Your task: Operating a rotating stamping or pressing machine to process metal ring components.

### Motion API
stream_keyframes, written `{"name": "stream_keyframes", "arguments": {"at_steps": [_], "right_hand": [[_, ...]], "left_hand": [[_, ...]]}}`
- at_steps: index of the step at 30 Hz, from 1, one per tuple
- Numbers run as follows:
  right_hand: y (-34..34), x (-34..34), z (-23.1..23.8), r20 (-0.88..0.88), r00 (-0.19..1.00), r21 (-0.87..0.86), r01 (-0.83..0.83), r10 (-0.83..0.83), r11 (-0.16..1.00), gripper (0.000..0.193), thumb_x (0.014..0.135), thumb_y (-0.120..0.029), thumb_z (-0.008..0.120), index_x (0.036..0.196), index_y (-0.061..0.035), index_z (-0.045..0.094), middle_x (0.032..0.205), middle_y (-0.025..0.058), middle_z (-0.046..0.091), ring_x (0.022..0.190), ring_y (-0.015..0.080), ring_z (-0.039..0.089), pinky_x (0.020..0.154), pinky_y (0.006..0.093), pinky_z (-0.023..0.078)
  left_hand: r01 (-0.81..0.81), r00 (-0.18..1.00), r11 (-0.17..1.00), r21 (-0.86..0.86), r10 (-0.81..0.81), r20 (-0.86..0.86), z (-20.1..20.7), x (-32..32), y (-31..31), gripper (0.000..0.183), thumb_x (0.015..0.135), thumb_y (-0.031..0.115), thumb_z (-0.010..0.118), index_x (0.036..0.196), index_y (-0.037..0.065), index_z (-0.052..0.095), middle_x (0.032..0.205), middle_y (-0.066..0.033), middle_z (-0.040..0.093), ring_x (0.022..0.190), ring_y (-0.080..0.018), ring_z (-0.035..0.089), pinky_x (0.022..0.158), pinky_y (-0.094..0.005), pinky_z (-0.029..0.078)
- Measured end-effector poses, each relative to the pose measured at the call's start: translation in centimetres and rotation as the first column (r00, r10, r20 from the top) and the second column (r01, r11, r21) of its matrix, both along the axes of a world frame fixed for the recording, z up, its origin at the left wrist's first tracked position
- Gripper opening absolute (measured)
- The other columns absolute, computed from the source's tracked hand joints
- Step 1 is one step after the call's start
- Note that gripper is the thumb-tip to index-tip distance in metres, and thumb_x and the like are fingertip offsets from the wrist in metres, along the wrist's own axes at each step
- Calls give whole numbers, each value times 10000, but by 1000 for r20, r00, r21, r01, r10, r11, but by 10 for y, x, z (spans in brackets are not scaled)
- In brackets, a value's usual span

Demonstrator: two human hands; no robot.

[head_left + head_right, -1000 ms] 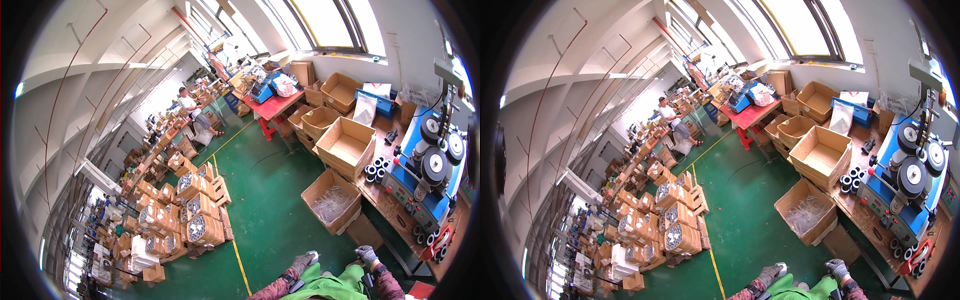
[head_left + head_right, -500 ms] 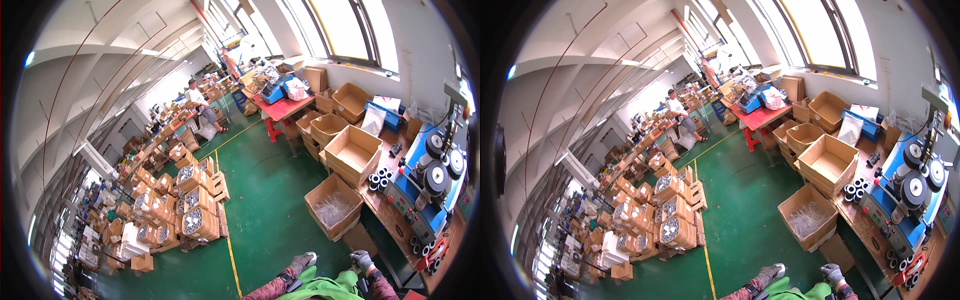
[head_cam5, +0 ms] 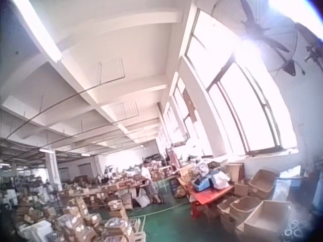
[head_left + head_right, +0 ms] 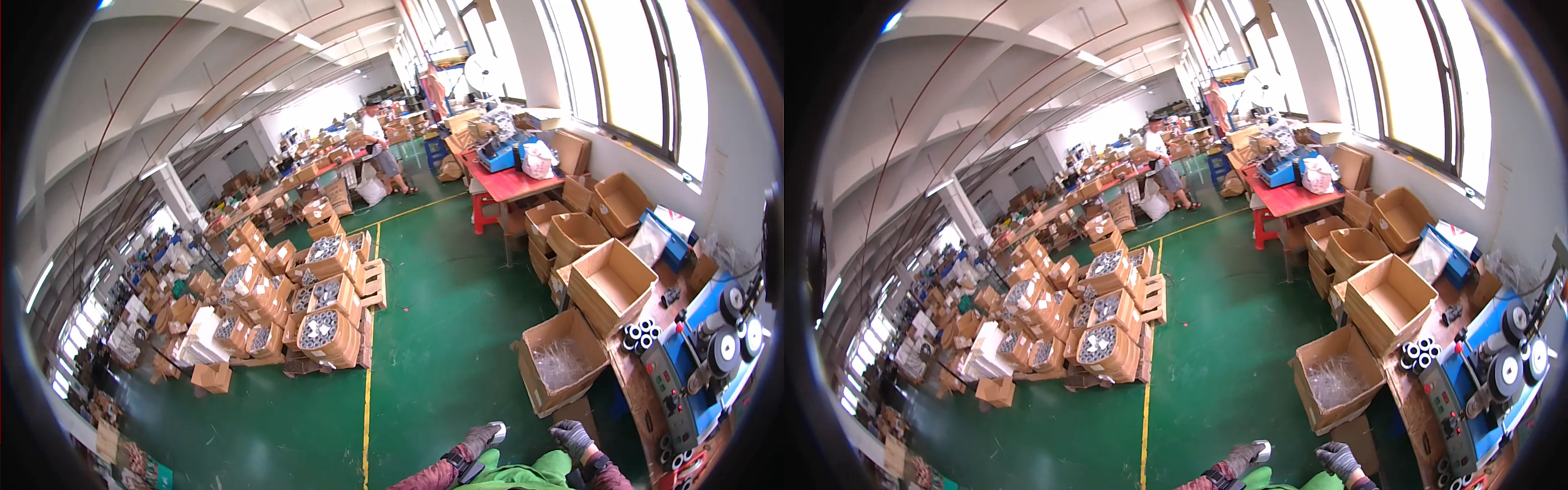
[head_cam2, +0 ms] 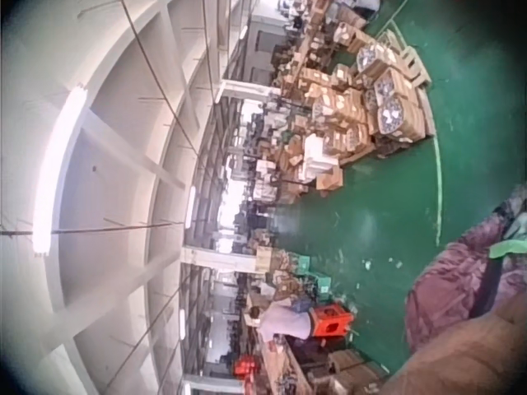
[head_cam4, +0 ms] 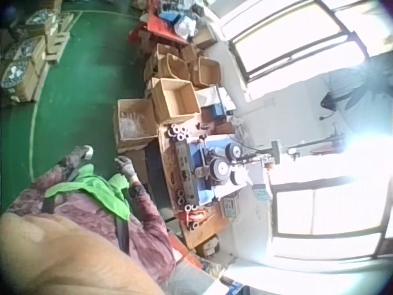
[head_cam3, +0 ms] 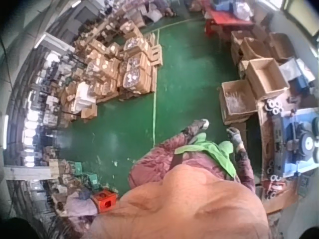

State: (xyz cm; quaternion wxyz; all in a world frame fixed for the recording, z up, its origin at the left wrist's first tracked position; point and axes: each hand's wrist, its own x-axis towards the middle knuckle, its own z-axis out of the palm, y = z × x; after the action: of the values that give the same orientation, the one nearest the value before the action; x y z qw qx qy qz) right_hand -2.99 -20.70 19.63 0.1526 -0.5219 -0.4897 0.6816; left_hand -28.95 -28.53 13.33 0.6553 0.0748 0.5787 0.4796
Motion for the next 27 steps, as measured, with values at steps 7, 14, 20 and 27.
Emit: {"name": "stream_keyframes", "arguments": {"at_steps": [7, 14, 20, 27], "right_hand": [[36, -42, 16, -54, 983, 90, -172, 178, 981, 176, 783, -167, 624, 867, -13, 604, 634, -12, 543, 538, 70, 473, 479, 216, 385], [111, -102, 0, 56, 889, 201, -457, 455, 867, 243, 782, -192, 623, 897, 22, 606, 723, 47, 607, 651, 102, 521, 613, 252, 447], [191, -158, 14, 31, 801, 226, -588, 598, 777, 228, 804, -207, 607, 901, -1, 611, 774, 55, 625, 689, 108, 537, 654, 257, 449], [273, -199, 37, -70, 734, 383, -605, 675, 698, 247, 817, -251, 593, 936, -35, 606, 712, 20, 597, 580, 80, 507, 553, 238, 448]], "left_hand": [[3, 998, 1000, 24, -2, -56, 0, -15, 20, 345, 724, 256, 677, 983, 40, 605, 888, -73, 601, 740, -173, 599, 609, -287, 520], [-7, 986, 999, 31, 12, -165, 14, -55, 61, 314, 765, 244, 640, 1002, 41, 601, 906, -66, 595, 767, -158, 589, 625, -265, 522], [-134, 964, 991, -18, 126, -234, 11, -96, 120, 402, 730, 257, 687, 1031, 9, 591, 905, -57, 603, 740, -133, 587, 651, -234, 506], [-241, 945, 955, 171, 271, -181, 36, -123, 178, 399, 725, 232, 695, 1023, -13, 591, 871, -41, 611, 713, -111, 576, 639, -222, 491]]}}
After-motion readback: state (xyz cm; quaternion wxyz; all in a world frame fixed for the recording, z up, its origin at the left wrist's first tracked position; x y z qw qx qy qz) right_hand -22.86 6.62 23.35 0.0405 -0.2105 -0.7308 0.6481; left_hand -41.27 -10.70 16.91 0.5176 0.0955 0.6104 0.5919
